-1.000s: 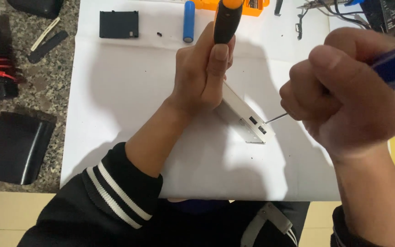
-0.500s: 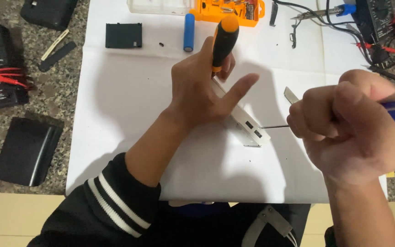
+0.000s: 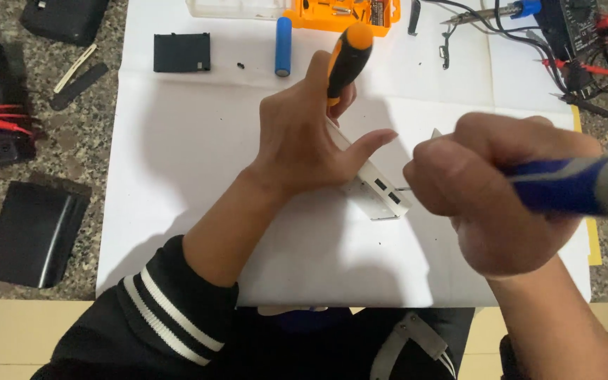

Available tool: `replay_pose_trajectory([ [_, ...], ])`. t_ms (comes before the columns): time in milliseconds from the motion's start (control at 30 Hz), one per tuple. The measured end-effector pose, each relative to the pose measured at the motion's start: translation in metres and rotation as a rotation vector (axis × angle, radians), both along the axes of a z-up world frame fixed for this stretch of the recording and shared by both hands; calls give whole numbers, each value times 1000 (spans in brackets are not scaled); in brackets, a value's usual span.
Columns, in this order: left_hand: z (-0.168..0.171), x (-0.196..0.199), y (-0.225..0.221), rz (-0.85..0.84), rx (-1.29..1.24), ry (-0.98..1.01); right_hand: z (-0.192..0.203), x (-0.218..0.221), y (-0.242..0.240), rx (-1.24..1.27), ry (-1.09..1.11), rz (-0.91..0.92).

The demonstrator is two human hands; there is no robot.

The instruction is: Disassembling a power bank casing using a utility knife and a screwdriver to pry it open.

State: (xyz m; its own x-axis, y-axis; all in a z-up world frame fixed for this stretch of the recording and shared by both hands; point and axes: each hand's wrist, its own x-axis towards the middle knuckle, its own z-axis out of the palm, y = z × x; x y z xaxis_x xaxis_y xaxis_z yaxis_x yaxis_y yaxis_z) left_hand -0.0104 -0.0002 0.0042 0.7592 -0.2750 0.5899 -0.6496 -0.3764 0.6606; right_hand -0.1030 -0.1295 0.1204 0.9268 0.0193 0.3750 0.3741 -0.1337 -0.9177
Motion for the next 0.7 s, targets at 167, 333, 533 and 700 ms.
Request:
replay_pose_trajectory([
  [167,3,1,4,-39,68,23,2,1,0,-141,-99,119],
  [333,0,1,3,-25,76,-29,-2,-1,-1,-145,-115,131],
  [533,2,2,4,-37,59,-45,-2,1,-2,-144,-119,155],
  [700,-2,3,3,-41,70,-77,-2,2,-1,-141,-110,170],
])
